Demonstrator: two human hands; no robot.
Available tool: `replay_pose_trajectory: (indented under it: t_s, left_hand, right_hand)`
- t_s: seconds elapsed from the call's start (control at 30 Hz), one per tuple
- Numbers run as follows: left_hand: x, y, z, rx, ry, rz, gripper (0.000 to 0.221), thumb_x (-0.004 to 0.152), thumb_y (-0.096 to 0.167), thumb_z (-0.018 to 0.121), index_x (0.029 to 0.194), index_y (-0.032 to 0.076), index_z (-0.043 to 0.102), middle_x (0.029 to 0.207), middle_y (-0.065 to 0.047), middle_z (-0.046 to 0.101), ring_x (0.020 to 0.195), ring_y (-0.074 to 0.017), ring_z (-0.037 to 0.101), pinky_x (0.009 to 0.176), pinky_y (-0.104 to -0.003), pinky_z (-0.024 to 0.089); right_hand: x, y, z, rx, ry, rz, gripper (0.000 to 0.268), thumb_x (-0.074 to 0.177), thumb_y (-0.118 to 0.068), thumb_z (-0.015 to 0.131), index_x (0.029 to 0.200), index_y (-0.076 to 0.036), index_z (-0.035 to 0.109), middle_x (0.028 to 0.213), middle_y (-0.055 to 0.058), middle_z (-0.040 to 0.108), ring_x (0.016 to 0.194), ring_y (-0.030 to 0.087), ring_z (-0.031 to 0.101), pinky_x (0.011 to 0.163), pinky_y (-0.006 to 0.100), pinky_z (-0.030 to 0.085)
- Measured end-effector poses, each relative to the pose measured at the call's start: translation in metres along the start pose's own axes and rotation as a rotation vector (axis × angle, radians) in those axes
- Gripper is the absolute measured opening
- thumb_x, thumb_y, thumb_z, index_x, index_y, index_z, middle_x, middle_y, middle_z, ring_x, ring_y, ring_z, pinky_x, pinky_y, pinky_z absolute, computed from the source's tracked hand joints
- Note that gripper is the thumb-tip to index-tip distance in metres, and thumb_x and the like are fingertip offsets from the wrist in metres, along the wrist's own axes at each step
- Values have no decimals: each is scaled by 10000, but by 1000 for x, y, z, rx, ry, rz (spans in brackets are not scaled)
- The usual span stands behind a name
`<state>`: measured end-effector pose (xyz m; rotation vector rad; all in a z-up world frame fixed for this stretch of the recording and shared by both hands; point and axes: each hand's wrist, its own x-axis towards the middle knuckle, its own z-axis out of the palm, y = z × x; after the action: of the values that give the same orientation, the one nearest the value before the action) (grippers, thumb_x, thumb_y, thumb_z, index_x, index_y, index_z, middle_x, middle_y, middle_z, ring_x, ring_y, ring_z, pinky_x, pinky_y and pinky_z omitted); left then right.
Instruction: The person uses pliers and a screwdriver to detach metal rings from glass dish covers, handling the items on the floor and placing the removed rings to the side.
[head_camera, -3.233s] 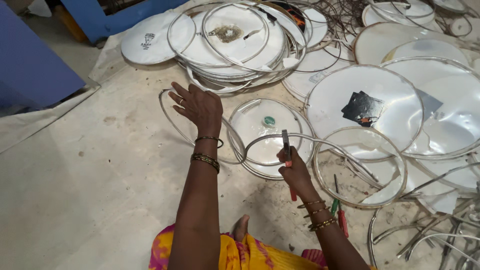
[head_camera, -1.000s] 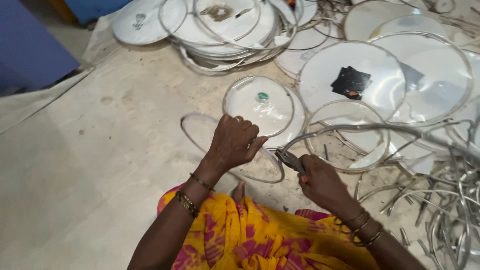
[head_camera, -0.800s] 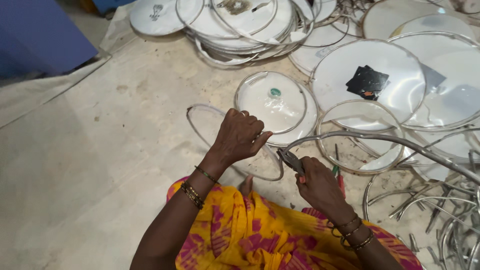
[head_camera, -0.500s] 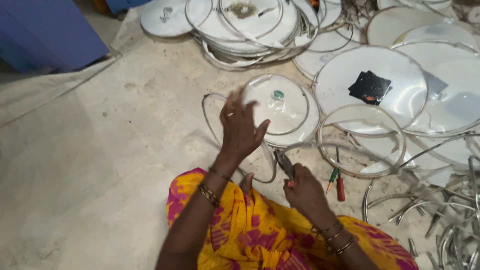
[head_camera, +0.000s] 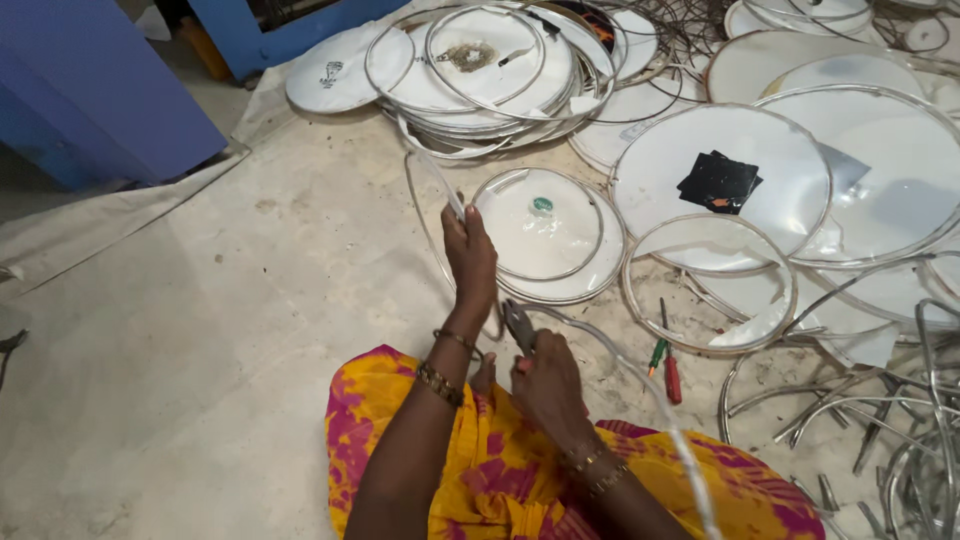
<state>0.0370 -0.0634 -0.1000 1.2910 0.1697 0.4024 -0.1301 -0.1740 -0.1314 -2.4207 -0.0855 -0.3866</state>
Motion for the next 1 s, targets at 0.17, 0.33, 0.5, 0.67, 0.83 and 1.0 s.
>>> replay_pose_trajectory:
  t_s: [0.17, 0.33, 0.5, 0.67, 0.83, 1.0]
  left_hand:
    - [23, -18, -16, 593, 162, 550, 532, 1107, 247, 510, 1514, -36, 315, 1102, -314, 677, 921, -440, 694, 780, -498, 550]
    - [36, -4, -39, 825, 74, 215, 464, 1064, 226, 460, 1455, 11, 332, 921, -299, 715, 870, -491, 683, 736, -551, 524]
    - [73, 22, -48, 969, 185, 247, 309, 1074, 180, 447, 1313, -12, 407, 852, -270, 716, 792, -471, 698, 675, -553, 534]
    - [108, 25, -49, 995, 203, 259, 234, 1072, 134, 417, 1230, -37, 434, 891, -282, 715, 810, -466, 704, 685, -544, 545]
    - [142, 14, -34, 1005, 148, 161, 197, 1078, 145, 425, 1172, -24, 462, 941, -294, 715, 875, -479, 699, 771, -554, 541]
    - [176, -2, -25, 994, 162, 171, 231, 1001, 99, 466, 1178, -48, 480, 1021, -309, 710, 946, -480, 695, 826, -548, 538]
  right_hand:
    - [21, -9, 24, -3, -367, 68, 234, 851, -205, 782, 863, -16, 644, 928, 215, 621, 824, 371, 670, 774, 466, 558]
    - [30, -29, 37, -123, -160, -45, 179, 790, -105, 690, 942, -30, 633, 876, 202, 648, 783, 371, 684, 679, 457, 579]
    - [63, -42, 30, -128, -163, -126, 214, 783, -117, 693, 968, -38, 621, 890, 189, 652, 783, 380, 683, 689, 477, 566]
    - [91, -65, 27, -126, -207, -60, 206, 789, -128, 689, 961, -53, 604, 886, 170, 679, 831, 372, 696, 722, 484, 562]
    - [112, -68, 15, -101, -229, -27, 185, 790, -166, 691, 922, -73, 600, 867, 129, 705, 879, 335, 709, 761, 458, 571]
    - [125, -63, 1, -98, -346, 108, 180, 780, -173, 703, 914, -92, 613, 905, 130, 702, 906, 336, 696, 800, 444, 557]
